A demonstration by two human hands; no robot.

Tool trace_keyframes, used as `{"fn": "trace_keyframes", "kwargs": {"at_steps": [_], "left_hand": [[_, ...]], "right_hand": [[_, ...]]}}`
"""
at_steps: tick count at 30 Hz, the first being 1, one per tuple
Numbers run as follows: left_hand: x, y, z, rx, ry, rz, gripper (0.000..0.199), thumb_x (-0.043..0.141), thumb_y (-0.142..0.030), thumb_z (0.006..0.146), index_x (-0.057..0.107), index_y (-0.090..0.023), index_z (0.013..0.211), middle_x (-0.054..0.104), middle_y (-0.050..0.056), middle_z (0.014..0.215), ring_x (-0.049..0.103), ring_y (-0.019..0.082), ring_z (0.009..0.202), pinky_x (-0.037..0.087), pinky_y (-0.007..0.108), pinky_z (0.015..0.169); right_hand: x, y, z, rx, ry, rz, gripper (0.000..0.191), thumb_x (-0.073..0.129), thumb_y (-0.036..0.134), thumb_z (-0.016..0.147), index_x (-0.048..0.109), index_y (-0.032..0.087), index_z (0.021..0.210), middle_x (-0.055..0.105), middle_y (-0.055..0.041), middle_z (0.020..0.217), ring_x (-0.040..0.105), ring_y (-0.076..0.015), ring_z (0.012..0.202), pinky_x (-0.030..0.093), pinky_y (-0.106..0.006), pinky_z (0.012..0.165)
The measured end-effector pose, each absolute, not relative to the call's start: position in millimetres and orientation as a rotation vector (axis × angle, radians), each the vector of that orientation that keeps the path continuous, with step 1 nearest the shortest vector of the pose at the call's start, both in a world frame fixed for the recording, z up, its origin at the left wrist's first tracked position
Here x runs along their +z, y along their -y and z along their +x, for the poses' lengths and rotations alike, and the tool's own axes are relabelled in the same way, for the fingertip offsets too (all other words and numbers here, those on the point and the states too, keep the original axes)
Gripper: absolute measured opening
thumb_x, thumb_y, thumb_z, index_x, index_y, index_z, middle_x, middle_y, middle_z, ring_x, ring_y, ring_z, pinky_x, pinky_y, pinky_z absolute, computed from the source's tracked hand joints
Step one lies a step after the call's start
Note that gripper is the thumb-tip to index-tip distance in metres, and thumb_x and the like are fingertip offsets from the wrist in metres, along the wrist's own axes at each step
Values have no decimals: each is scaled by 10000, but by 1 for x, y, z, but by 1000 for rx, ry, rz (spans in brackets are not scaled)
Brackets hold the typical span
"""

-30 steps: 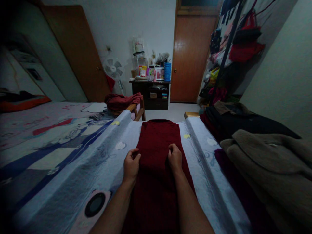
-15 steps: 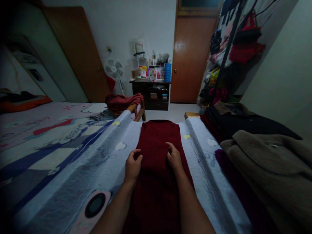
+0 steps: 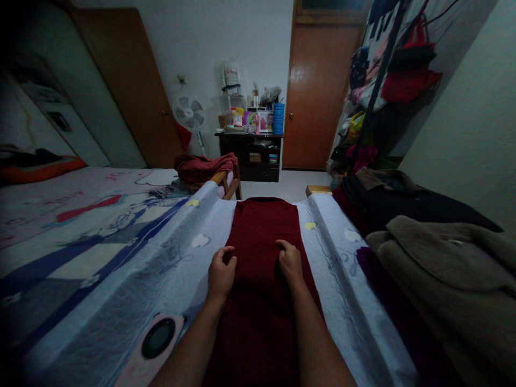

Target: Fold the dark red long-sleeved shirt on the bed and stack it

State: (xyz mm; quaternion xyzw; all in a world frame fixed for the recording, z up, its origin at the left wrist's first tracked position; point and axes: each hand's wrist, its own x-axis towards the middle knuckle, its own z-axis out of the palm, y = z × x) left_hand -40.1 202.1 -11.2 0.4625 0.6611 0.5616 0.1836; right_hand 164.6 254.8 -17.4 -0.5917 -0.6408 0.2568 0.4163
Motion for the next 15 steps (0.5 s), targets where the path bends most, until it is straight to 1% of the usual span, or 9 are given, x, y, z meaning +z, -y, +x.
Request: {"fn": "trace_keyframes", "kwargs": {"at_steps": [2, 4, 6, 8, 9, 10, 12, 15], "left_hand": [[-11, -203, -40, 1574, -1866, 1299, 223, 550, -154, 740, 637, -198, 941, 640, 51, 985, 600, 212, 968, 451, 394, 965], [-11, -203, -40, 1572, -1863, 1297, 222, 551, -152, 738, 636, -197, 938, 638, 52, 989, 600, 213, 979, 447, 395, 973], [-10, -203, -40, 1570, -1862, 1301, 223, 553, -148, 738, 637, -198, 939, 640, 52, 993, 601, 213, 984, 448, 391, 972], [-9, -202, -39, 1577, -1862, 1307, 225, 554, -143, 737, 638, -201, 938, 644, 49, 988, 603, 212, 977, 452, 385, 964], [-9, -202, -39, 1583, -1864, 1307, 227, 555, -140, 735, 639, -203, 937, 646, 48, 984, 603, 211, 974, 453, 383, 962], [-8, -202, -39, 1589, -1865, 1305, 230, 554, -136, 733, 641, -204, 935, 647, 47, 981, 604, 211, 973, 454, 382, 963], [-7, -201, -39, 1587, -1864, 1300, 241, 546, -129, 734, 648, -206, 938, 649, 48, 986, 605, 211, 980, 452, 382, 971], [-7, -201, -39, 1579, -1849, 1299, 267, 534, -120, 732, 663, -205, 950, 652, 54, 1007, 605, 215, 1000, 446, 384, 987]], "right_hand": [[-13, -255, 165, 661, 1613, -1481, 470, 362, 177, 770, 689, 160, 1107, 689, -83, 1141, 613, -205, 1093, 433, -374, 1019], [-8, -254, 163, 606, 1640, -1466, 449, 380, 247, 828, 658, 140, 1165, 650, -113, 1216, 573, -224, 1162, 405, -399, 1048], [-2, -252, 158, 503, 1727, -1445, 469, 404, 335, 877, 597, 145, 1260, 555, -128, 1356, 469, -248, 1292, 337, -444, 1097], [1, -248, 151, 417, 1870, -1421, 489, 410, 370, 906, 516, 199, 1352, 433, -97, 1478, 327, -251, 1398, 247, -497, 1133], [1, -245, 147, 396, 1952, -1416, 486, 406, 367, 917, 485, 235, 1378, 391, -74, 1509, 279, -244, 1423, 211, -519, 1139], [0, -243, 143, 387, 2032, -1424, 477, 405, 362, 926, 467, 265, 1389, 370, -58, 1523, 256, -238, 1434, 181, -538, 1140], [-4, -240, 138, 402, 2170, -1481, 456, 418, 364, 935, 471, 294, 1382, 366, -51, 1526, 256, -241, 1434, 136, -570, 1136], [-9, -239, 138, 480, 2301, -1602, 455, 472, 373, 922, 482, 311, 1373, 358, -60, 1528, 266, -260, 1429, 117, -603, 1121]]}}
